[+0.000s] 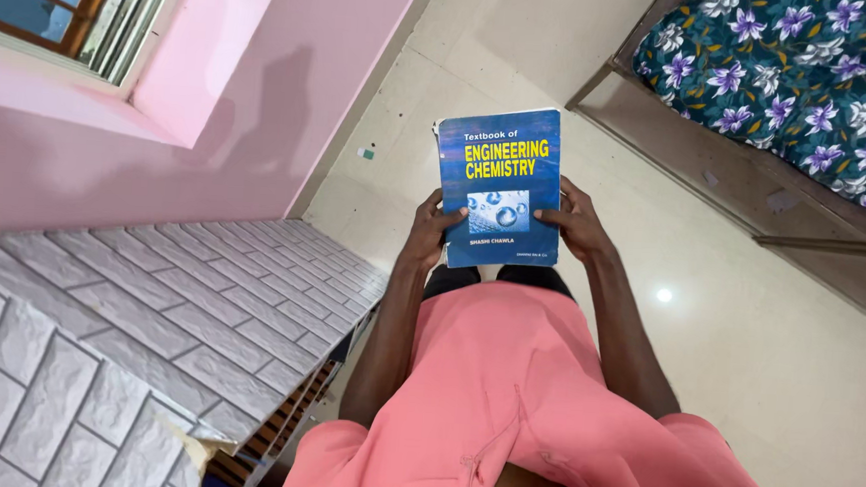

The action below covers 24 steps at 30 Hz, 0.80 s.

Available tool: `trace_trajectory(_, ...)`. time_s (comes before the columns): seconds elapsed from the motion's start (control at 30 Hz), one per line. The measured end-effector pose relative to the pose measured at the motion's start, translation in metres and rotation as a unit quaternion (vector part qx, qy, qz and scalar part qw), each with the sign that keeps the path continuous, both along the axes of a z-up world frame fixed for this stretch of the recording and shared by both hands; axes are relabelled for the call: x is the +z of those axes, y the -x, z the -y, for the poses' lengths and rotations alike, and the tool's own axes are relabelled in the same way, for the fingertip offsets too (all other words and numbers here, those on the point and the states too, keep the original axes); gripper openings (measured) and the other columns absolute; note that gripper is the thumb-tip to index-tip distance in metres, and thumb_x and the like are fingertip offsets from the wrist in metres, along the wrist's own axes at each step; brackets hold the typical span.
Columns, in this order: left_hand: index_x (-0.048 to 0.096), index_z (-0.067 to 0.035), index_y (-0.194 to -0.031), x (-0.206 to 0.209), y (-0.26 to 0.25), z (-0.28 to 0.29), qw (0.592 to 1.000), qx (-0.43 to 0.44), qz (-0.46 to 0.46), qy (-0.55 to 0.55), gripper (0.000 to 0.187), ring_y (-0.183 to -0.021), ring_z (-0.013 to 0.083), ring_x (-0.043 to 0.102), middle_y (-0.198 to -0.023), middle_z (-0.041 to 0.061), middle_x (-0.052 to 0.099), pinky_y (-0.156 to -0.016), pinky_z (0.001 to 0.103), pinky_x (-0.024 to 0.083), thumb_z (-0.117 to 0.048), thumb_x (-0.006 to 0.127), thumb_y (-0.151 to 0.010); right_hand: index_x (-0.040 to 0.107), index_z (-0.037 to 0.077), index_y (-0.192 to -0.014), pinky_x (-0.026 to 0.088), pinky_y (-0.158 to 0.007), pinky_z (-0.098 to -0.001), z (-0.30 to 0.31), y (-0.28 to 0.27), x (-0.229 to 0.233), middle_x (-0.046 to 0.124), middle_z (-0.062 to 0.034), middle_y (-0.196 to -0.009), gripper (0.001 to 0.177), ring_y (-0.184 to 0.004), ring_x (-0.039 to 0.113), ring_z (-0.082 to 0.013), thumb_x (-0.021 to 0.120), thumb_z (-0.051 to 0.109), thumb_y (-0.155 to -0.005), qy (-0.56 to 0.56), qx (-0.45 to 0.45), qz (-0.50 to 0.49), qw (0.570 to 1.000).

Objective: The person picks up several books from a shelf and places them one by one into an open suitcase on the floor.

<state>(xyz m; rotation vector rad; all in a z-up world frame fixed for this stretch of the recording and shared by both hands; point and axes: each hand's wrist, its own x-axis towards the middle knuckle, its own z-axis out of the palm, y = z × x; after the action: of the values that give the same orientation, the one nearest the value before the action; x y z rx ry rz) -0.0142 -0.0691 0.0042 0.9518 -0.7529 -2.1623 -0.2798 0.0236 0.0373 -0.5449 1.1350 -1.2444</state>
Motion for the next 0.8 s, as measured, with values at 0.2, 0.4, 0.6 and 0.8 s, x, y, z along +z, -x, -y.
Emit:
trace_trajectory(0.2, 0.053, 0.004, -0.137, 0.012, 0.044, 0.088, 0.998, -0.068, 0.001, -0.014, 0.054, -0.104, 0.0243, 0.072, -0.116, 0.019, 0.071, -0.092, 0.038, 0.060, 0.001, 0.074, -0.088, 0.047, -0.002, -0.147, 0.053, -0.104, -0.0358, 0.055, 0.035, 0.005, 0.065, -0.0118, -0.131, 0.069, -0.121, 0.063, -0.0202, 0.067, -0.009, -0.082, 0.009, -0.049, 0.015, 0.999)
trace_trajectory(0.4, 0.050, 0.003, -0.142, 0.021, 0.125, 0.193, 0.992, -0.127, 0.025, -0.008, 0.060, -0.104, 0.0249, 0.071, -0.117, 0.021, 0.072, -0.092, 0.038, 0.059, -0.001, 0.075, -0.087, 0.049, -0.001, -0.146, 0.053, -0.104, -0.0346, 0.134, 0.099, -0.018, 0.065, -0.0106, -0.131, 0.069, -0.121, 0.063, -0.0191, 0.063, -0.013, -0.079, 0.018, -0.122, 0.018, 0.992)
trace_trajectory(0.6, 0.047, 0.003, -0.143, 0.043, 0.215, 0.294, 0.987, -0.155, 0.052, 0.005, 0.064, -0.108, 0.0260, 0.070, -0.117, 0.020, 0.072, -0.095, 0.039, 0.058, -0.001, 0.075, -0.086, 0.053, -0.004, -0.141, 0.056, -0.098, -0.0349, 0.225, 0.188, -0.048, 0.068, -0.0118, -0.123, 0.062, -0.111, 0.067, -0.0202, 0.061, -0.014, -0.080, 0.028, -0.171, 0.019, 0.985)
trace_trajectory(0.8, 0.047, 0.004, -0.142, 0.058, 0.309, 0.394, 0.984, -0.169, 0.041, 0.022, 0.064, -0.107, 0.0240, 0.071, -0.116, 0.019, 0.072, -0.095, 0.038, 0.058, 0.002, 0.075, -0.085, 0.055, -0.002, -0.137, 0.057, -0.091, -0.0313, 0.327, 0.279, -0.033, 0.069, -0.0097, -0.116, 0.059, -0.103, 0.068, -0.0180, 0.058, -0.012, -0.079, 0.019, -0.186, 0.010, 0.982)
